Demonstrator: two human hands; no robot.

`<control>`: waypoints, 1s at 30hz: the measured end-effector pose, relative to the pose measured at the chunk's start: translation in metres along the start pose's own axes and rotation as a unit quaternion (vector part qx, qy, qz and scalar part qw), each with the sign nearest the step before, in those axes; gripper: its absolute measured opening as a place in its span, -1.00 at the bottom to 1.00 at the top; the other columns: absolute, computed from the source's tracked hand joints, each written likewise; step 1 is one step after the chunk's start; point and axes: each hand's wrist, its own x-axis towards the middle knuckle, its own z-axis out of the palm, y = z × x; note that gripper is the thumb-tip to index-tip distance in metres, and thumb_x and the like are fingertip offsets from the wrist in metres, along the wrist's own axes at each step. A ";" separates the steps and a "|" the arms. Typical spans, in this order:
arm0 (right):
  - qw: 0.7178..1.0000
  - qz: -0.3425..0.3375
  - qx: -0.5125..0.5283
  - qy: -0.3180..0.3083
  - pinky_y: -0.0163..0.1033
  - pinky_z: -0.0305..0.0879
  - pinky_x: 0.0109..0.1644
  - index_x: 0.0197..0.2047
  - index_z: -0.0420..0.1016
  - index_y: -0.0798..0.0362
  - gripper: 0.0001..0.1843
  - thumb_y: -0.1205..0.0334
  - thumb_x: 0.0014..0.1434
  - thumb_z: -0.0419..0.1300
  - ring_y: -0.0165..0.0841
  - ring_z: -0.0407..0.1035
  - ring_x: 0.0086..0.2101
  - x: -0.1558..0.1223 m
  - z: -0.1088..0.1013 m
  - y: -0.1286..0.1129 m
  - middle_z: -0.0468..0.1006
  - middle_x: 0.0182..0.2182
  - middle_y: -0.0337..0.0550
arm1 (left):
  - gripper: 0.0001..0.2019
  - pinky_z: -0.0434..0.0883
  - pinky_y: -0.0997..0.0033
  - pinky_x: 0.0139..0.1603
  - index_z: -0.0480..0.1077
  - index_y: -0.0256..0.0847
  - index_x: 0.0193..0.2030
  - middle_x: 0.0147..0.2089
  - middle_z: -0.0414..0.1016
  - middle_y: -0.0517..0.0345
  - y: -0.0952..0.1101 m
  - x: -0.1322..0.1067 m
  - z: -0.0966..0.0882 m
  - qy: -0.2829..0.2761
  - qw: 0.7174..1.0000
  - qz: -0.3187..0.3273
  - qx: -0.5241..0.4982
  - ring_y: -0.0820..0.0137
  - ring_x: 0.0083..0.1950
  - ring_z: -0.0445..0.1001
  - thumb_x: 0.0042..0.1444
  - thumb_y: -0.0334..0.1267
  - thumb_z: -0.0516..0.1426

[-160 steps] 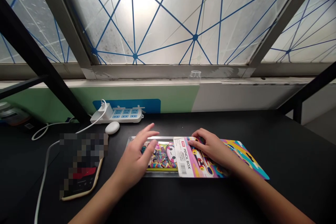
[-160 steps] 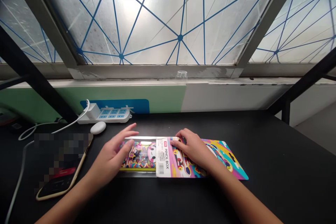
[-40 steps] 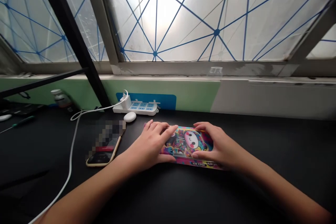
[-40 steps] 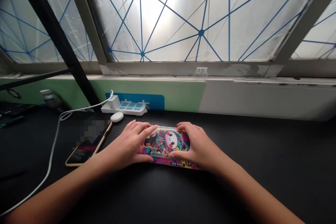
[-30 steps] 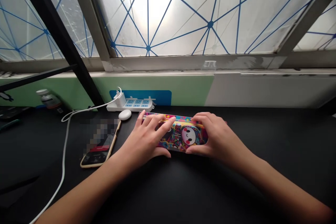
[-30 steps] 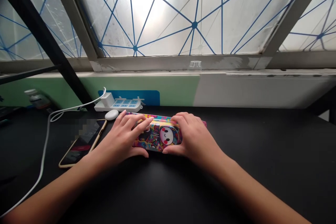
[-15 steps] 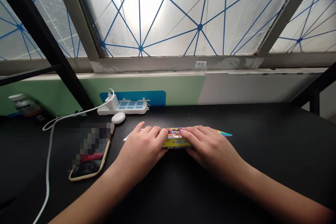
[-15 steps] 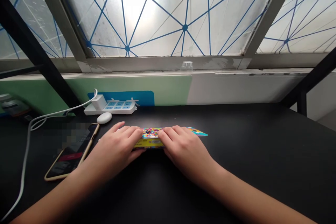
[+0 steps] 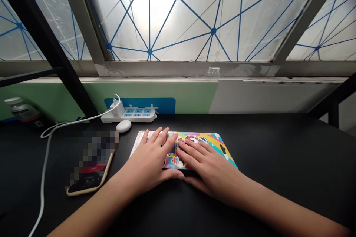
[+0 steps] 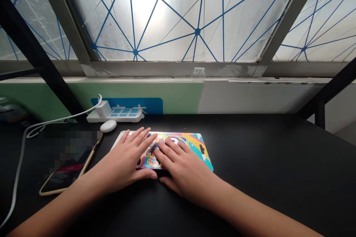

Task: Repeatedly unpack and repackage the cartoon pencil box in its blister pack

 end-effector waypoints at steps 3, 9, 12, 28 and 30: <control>1.000 0.002 0.016 -0.026 0.28 0.18 0.33 0.42 0.19 0.14 -0.27 0.06 0.28 0.24 0.11 0.10 0.34 -0.001 -0.003 0.001 0.22 0.39 0.12 | 0.05 -0.05 -0.37 0.42 -0.10 -0.19 0.54 0.56 -0.17 -0.20 -0.005 0.000 0.004 -0.042 0.998 -0.033 -0.032 -0.14 0.55 -0.21 0.11 0.51 -0.06; 0.994 0.011 0.069 -0.080 0.21 0.07 0.41 0.44 0.16 0.10 -0.18 0.03 0.23 0.32 0.03 0.00 0.39 -0.003 -0.015 0.007 0.15 0.41 0.07 | 0.05 -0.06 -0.35 0.43 -0.09 -0.14 0.54 0.57 -0.15 -0.09 -0.008 -0.002 0.001 -0.051 0.997 -0.047 -0.039 -0.07 0.56 -0.17 0.10 0.55 -0.12; 0.990 0.021 0.101 -0.097 0.18 0.02 0.43 0.44 0.18 0.07 -0.19 0.01 0.23 0.32 0.00 -0.01 0.39 -0.003 -0.021 0.010 0.14 0.41 0.03 | 0.02 -0.04 -0.35 0.42 -0.06 -0.12 0.53 0.56 -0.09 -0.08 -0.009 -0.002 -0.002 -0.050 0.997 -0.048 -0.041 -0.04 0.55 -0.11 0.12 0.54 -0.14; 0.968 0.086 0.173 -0.163 0.07 0.26 0.32 0.26 0.48 -0.14 -0.29 -0.35 0.18 0.19 0.00 0.23 0.29 -0.023 -0.067 0.040 0.49 0.23 -0.11 | 0.04 -0.27 -0.41 0.43 -0.10 -0.09 0.54 0.57 -0.20 0.00 -0.006 0.000 -0.002 -0.069 0.994 -0.057 -0.062 -0.04 0.56 -0.20 0.08 0.57 -0.16; 0.979 0.086 0.137 -0.125 0.11 0.32 0.24 0.15 0.58 -0.10 -0.37 -0.33 0.21 0.18 0.03 0.36 0.20 -0.019 -0.062 0.038 0.63 0.08 -0.06 | 0.03 -0.27 -0.39 0.44 -0.10 -0.09 0.54 0.57 -0.19 0.00 -0.006 -0.001 -0.002 -0.068 0.994 -0.053 -0.063 -0.03 0.57 -0.21 0.09 0.56 -0.15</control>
